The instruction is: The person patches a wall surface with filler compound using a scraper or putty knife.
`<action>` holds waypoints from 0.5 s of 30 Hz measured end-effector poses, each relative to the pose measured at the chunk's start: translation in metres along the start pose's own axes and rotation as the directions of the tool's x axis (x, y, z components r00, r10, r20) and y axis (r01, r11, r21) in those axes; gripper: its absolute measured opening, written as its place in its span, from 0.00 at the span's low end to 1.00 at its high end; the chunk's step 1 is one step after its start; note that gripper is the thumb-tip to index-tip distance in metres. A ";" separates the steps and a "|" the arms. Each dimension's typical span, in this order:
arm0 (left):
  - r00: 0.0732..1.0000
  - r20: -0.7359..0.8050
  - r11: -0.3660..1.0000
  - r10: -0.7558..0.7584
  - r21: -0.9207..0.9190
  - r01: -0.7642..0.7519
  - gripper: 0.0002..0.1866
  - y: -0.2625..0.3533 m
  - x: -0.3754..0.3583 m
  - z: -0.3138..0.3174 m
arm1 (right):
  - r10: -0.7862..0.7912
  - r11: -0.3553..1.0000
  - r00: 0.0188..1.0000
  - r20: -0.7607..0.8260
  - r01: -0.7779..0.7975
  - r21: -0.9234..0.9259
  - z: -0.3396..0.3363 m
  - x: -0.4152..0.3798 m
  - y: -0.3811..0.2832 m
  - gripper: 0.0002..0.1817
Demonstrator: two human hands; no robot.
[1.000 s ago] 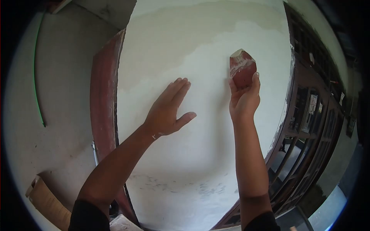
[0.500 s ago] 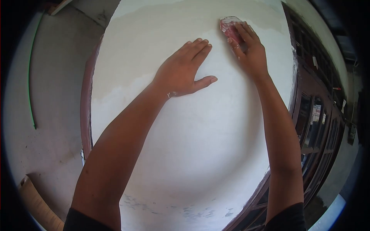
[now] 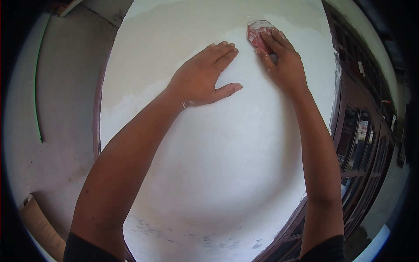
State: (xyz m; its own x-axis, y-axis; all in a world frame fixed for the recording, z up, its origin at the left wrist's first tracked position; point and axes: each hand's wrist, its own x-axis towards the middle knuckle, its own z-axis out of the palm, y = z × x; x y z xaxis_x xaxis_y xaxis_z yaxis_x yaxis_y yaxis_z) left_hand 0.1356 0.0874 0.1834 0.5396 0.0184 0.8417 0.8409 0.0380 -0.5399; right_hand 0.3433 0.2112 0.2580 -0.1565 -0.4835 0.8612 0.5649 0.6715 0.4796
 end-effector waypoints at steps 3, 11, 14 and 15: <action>1.000 0.005 1.000 -0.006 -0.006 0.006 0.37 0.000 0.001 -0.001 | 0.023 1.000 1.000 0.012 -0.023 -0.013 -0.006 -0.011 -0.004 0.27; 1.000 0.012 1.000 -0.010 -0.002 0.010 0.37 0.001 0.001 -0.001 | 0.006 0.999 0.994 -0.107 -0.001 0.048 0.003 0.007 0.003 0.27; 1.000 0.015 1.000 -0.025 0.001 0.025 0.37 0.001 0.001 0.001 | -0.056 0.998 0.996 -0.064 0.058 0.033 0.009 0.020 0.006 0.26; 0.999 0.018 0.999 -0.038 0.001 0.037 0.37 0.001 0.001 0.001 | -0.088 0.995 0.996 -0.016 0.088 0.042 0.010 0.021 0.007 0.25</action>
State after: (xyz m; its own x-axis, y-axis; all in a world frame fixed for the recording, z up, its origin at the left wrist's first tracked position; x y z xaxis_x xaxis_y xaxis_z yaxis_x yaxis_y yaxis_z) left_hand 0.1367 0.0883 0.1837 0.5068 0.0349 0.8613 0.8605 0.0400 -0.5080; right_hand 0.3360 0.2106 0.2812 -0.1929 -0.5494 0.8130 0.5140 0.6492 0.5606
